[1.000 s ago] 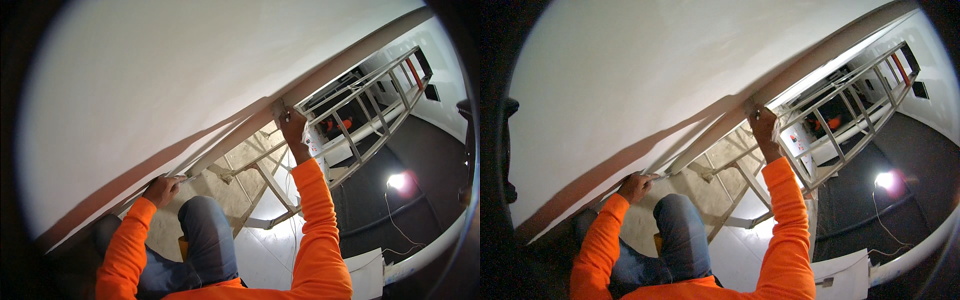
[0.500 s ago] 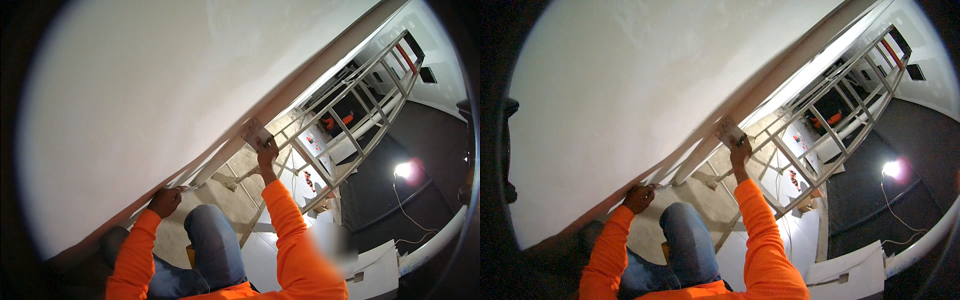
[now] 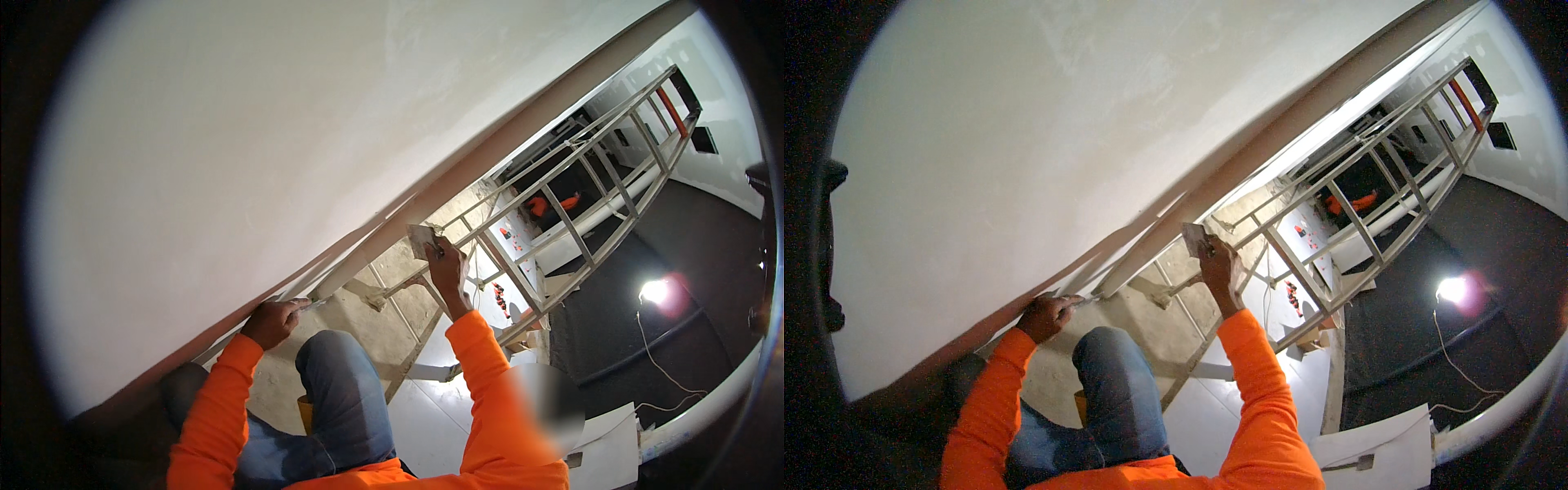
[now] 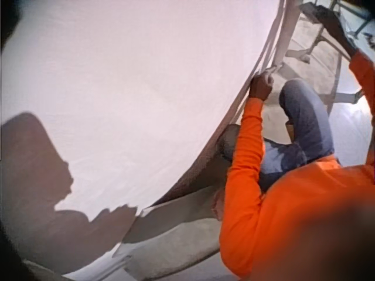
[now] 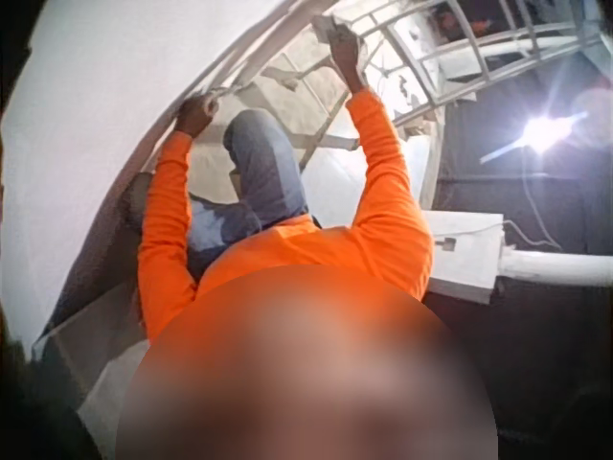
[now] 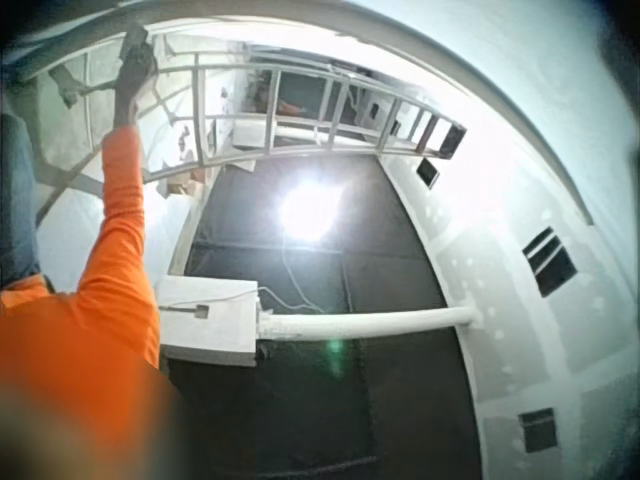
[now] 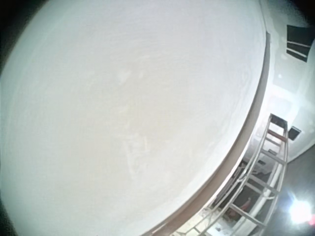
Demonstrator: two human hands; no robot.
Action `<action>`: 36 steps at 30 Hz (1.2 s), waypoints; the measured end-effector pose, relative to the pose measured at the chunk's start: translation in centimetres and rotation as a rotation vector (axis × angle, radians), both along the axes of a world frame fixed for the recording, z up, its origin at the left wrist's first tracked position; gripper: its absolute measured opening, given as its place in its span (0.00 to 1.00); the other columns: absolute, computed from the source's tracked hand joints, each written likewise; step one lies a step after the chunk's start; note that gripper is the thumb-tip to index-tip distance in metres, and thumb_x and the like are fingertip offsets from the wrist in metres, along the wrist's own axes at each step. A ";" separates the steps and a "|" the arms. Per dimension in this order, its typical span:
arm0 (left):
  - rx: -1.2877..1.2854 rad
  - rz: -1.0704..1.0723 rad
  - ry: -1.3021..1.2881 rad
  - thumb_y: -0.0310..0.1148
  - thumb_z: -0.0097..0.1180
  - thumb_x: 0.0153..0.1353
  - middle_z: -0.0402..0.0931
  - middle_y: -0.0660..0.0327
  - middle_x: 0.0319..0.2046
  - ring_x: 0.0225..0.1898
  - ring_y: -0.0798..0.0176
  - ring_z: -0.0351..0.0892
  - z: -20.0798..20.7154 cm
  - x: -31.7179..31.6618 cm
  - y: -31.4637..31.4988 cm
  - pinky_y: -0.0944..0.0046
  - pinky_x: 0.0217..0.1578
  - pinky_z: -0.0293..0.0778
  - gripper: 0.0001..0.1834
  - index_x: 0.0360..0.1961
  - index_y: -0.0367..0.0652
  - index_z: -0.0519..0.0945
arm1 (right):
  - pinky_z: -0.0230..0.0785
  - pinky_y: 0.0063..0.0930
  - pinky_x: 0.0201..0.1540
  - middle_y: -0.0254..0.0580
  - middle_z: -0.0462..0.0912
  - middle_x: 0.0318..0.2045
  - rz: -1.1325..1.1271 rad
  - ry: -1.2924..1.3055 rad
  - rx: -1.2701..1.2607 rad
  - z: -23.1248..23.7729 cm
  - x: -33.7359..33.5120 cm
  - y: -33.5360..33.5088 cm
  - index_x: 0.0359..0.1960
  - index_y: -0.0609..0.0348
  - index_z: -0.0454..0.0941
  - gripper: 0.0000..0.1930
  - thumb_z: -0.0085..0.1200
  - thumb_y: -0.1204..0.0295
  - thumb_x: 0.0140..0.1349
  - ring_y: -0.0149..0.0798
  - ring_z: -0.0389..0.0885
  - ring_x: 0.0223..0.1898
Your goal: The person scoops joint compound from a bucket and applies it to a wall corner using a taping knife, smoothing the surface repeatedly. The person works along the vertical corner while another worker is visible in the background.
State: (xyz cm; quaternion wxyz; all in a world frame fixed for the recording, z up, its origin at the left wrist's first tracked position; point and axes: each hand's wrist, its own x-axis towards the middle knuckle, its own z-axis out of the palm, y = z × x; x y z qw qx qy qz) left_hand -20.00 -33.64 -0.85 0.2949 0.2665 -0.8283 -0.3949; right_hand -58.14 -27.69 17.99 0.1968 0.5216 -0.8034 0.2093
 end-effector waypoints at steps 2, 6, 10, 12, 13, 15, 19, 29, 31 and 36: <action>0.009 -0.002 -0.039 0.33 0.53 0.71 0.84 0.45 0.39 0.37 0.46 0.85 -0.2 0.0 0.0 0.49 0.44 0.80 0.20 0.63 0.47 0.81 | 0.78 0.50 0.42 0.51 0.88 0.39 0.110 0.030 0.042 1.4 0.5 -1.1 0.46 0.50 0.85 0.13 0.61 0.60 0.64 0.58 0.87 0.41; 0.030 -0.019 0.004 0.34 0.52 0.73 0.85 0.45 0.51 0.46 0.44 0.87 -0.8 0.1 0.1 0.49 0.53 0.81 0.20 0.62 0.46 0.81 | 0.79 0.50 0.38 0.52 0.87 0.33 0.191 0.142 -0.053 5.1 1.0 -4.3 0.46 0.52 0.86 0.12 0.60 0.64 0.64 0.58 0.87 0.34; -0.079 -0.015 0.145 0.35 0.53 0.73 0.85 0.45 0.50 0.45 0.43 0.87 -1.3 0.0 0.1 0.50 0.52 0.81 0.20 0.62 0.45 0.81 | 0.78 0.46 0.34 0.51 0.87 0.30 0.182 0.359 -0.289 10.2 1.4 -4.6 0.44 0.54 0.85 0.11 0.61 0.62 0.66 0.56 0.87 0.30; -0.120 0.035 0.103 0.37 0.53 0.74 0.86 0.47 0.49 0.43 0.46 0.87 -1.2 0.0 0.2 0.53 0.51 0.82 0.20 0.61 0.42 0.81 | 0.77 0.45 0.35 0.52 0.87 0.30 0.180 0.242 -0.347 10.8 2.6 -2.2 0.42 0.56 0.84 0.12 0.61 0.61 0.68 0.56 0.87 0.31; -0.129 0.046 0.102 0.38 0.53 0.74 0.86 0.48 0.48 0.42 0.48 0.87 -0.9 0.1 0.2 0.54 0.50 0.82 0.20 0.61 0.41 0.81 | 0.77 0.44 0.34 0.52 0.87 0.31 0.240 0.149 -0.385 10.5 3.4 -0.4 0.42 0.56 0.83 0.13 0.61 0.60 0.69 0.56 0.87 0.31; 0.297 -0.017 0.285 0.36 0.56 0.74 0.86 0.50 0.49 0.47 0.52 0.87 -0.1 0.0 0.9 0.57 0.54 0.83 0.18 0.58 0.36 0.80 | 0.78 0.39 0.36 0.46 0.86 0.28 0.219 -0.104 -0.296 8.8 5.0 2.6 0.43 0.61 0.82 0.15 0.62 0.59 0.70 0.38 0.86 0.30; 1.137 -0.189 0.796 0.37 0.60 0.73 0.84 0.55 0.45 0.47 0.60 0.87 3.7 -1.3 4.3 0.55 0.58 0.83 0.17 0.56 0.38 0.77 | 0.81 0.29 0.43 0.33 0.87 0.41 0.366 -1.332 -0.547 1.1 10.7 7.1 0.50 0.59 0.82 0.11 0.59 0.67 0.73 0.30 0.85 0.38; 1.183 -0.185 0.975 0.41 0.58 0.73 0.76 0.59 0.62 0.65 0.56 0.75 8.6 -10.3 10.6 0.44 0.69 0.70 0.27 0.70 0.47 0.70 | 0.77 0.28 0.38 0.36 0.87 0.38 0.359 -1.703 -0.510 -6.5 14.8 9.3 0.52 0.60 0.81 0.14 0.66 0.72 0.68 0.29 0.84 0.38; 1.185 -0.099 0.913 0.43 0.59 0.73 0.77 0.59 0.60 0.62 0.57 0.76 8.5 -13.0 11.1 0.45 0.65 0.74 0.26 0.67 0.47 0.72 | 0.79 0.29 0.39 0.36 0.88 0.37 0.343 -1.662 -0.321 -6.6 11.5 10.6 0.54 0.62 0.81 0.17 0.68 0.72 0.66 0.29 0.85 0.38; 1.301 0.157 0.801 0.41 0.59 0.74 0.79 0.60 0.59 0.58 0.57 0.81 12.7 -19.5 10.3 0.49 0.56 0.83 0.23 0.64 0.42 0.74 | 0.78 0.34 0.61 0.49 0.78 0.65 -0.030 -1.305 0.035 -2.5 3.7 20.3 0.69 0.59 0.73 0.30 0.68 0.68 0.67 0.40 0.81 0.60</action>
